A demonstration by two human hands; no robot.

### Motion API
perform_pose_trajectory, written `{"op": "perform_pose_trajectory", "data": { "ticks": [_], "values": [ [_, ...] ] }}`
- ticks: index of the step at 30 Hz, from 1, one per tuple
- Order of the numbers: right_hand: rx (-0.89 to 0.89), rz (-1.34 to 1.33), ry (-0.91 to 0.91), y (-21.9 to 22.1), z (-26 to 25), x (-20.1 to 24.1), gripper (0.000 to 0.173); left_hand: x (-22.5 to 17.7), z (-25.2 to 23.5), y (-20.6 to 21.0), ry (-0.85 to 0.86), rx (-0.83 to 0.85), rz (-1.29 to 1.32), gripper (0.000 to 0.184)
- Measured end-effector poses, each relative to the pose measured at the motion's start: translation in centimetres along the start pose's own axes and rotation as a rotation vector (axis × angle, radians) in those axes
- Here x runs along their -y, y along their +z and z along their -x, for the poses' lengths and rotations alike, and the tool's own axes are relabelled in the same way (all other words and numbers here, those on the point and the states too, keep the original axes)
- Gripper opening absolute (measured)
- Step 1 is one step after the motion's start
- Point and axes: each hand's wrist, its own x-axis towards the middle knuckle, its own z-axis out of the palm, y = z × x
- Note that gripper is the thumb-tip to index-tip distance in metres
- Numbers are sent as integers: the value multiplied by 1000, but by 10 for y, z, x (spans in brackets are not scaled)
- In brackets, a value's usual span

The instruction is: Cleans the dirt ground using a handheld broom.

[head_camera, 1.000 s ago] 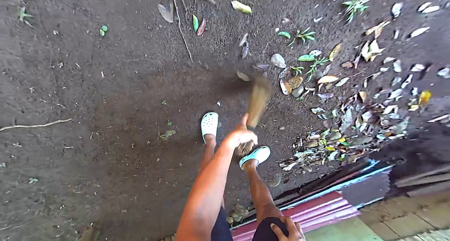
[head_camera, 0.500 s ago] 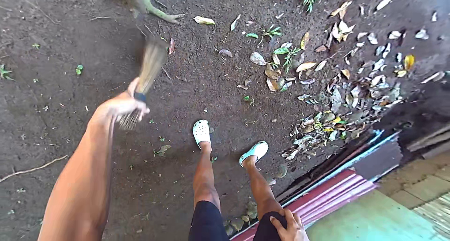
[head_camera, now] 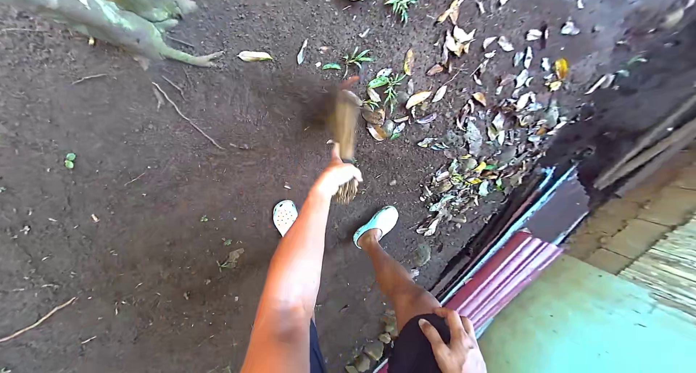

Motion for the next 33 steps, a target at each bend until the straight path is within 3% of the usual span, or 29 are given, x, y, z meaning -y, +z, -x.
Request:
{"op": "perform_pose_trajectory", "data": {
  "ticks": [2, 4, 6, 8, 10, 11, 13, 15, 17, 20, 22, 23, 25, 28, 30, 32, 33],
  "values": [
    [2, -49, -8, 0, -9, -9, 68, -19, 39, 15, 37, 219, -50, 124],
    [39, -111, -3, 15, -19, -27, 68, -35, 83, -15, 79, 241, -93, 114],
    [58, -156, -14, 30, -32, -36, 67, -50, 99, -78, 125, 38, -126, 113],
    [13, -124, -42, 29, -57, -32, 65, -76, 86, -139, 108, -323, -201, 114],
    [-41, -132, -34, 17, -75, -39, 64, -92, 48, -160, 30, -641, -241, 113],
    [-37, -173, -17, 11, -80, -47, 63, -97, 19, -147, -5, -719, -212, 114],
    [-19, -222, -3, -2, -92, -64, 63, -96, -47, -76, -21, -693, -121, 124],
    [-7, -235, -3, -10, -102, -79, 63, -92, -100, 37, -15, -487, -138, 134],
    [14, -248, -16, -17, -110, -87, 62, -88, -124, 144, 11, -197, -201, 137],
    [47, -286, -43, -23, -117, -100, 63, -87, -84, 234, 22, 187, -249, 135],
    [67, -311, -52, -25, -120, -110, 63, -81, -22, 237, 9, 247, -190, 122],
    [79, -325, -53, -26, -122, -113, 63, -75, 9, 221, -15, 195, -135, 116],
    [97, -323, -45, -30, -129, -118, 61, -54, 50, 171, -49, -33, -33, 116],
    [128, -322, -24, -39, -143, -121, 59, -17, 38, 123, -164, -369, 41, 113],
    [145, -330, -14, -45, -152, -126, 58, -4, -8, 155, -289, -433, 105, 84],
    [156, -349, -6, -49, -160, -134, 58, -2, -56, 229, -318, -284, 134, 83],
    [162, -364, -5, -51, -162, -137, 58, -3, -71, 266, -311, -163, 139, 97]
  ]
}}
